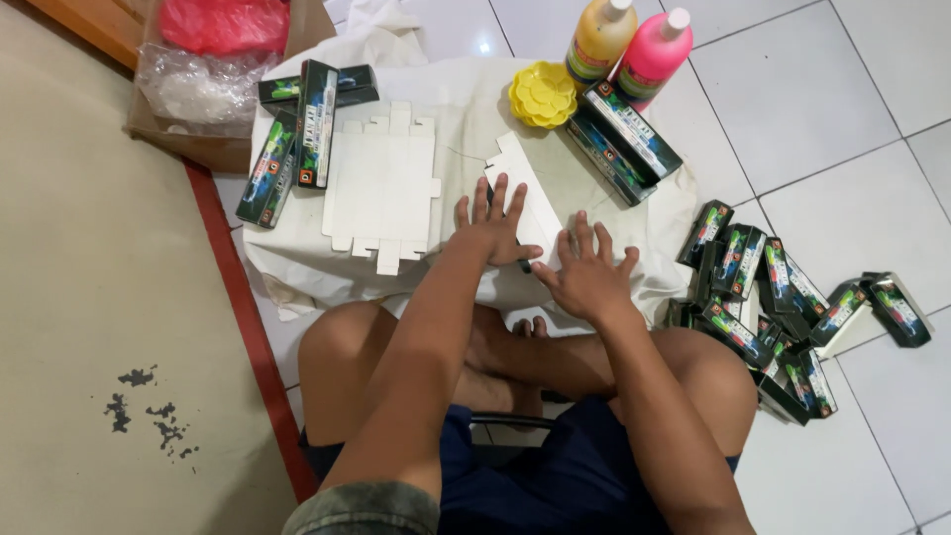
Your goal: Folding cardboard inserts and packaging product boxes into them.
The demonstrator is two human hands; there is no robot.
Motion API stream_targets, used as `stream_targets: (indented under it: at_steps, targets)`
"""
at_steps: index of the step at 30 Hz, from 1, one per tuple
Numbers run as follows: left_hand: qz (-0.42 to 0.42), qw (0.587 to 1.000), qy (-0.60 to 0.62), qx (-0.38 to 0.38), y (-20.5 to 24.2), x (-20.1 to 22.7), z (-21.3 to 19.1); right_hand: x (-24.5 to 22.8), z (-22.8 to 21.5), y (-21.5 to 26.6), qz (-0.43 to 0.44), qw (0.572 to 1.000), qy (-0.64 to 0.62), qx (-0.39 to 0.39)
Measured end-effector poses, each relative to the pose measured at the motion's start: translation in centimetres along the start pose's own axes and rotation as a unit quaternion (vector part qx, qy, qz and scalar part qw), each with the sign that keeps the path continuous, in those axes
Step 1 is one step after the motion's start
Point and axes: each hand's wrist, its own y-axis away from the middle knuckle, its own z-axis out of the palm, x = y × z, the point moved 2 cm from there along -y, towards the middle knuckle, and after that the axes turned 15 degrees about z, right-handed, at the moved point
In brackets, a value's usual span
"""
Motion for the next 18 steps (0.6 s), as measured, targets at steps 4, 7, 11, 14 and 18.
stream_targets:
  at_steps: [4,7,11,14,18]
  targets:
    - [-0.003,1.0,0.005,0.007,-0.2,-0.2,0.2,-0.1,-0.5,0.0,-0.004,1.0,-0.01,-0.004]
    - [-0.005,1.0,0.019,0.015,0.2,0.1,0.1,0.8,-0.2,0.6,0.009,1.0,-0.012,-0.018]
    - [-0.007,0.999,0.025,0.034,0.5,0.1,0.1,2.2,0.0,1.4,0.004,0.999,0.021,-0.046]
    - [0.001,0.999,0.029,0.041,0.1,-0.2,0.6,2.8,-1.1,2.0,0.002,1.0,0.006,-0.007]
    - [0.016,0.998,0.029,0.059,0.1,-0.5,0.8,3.3,-0.1,-1.5,-0.041,0.993,-0.045,0.102]
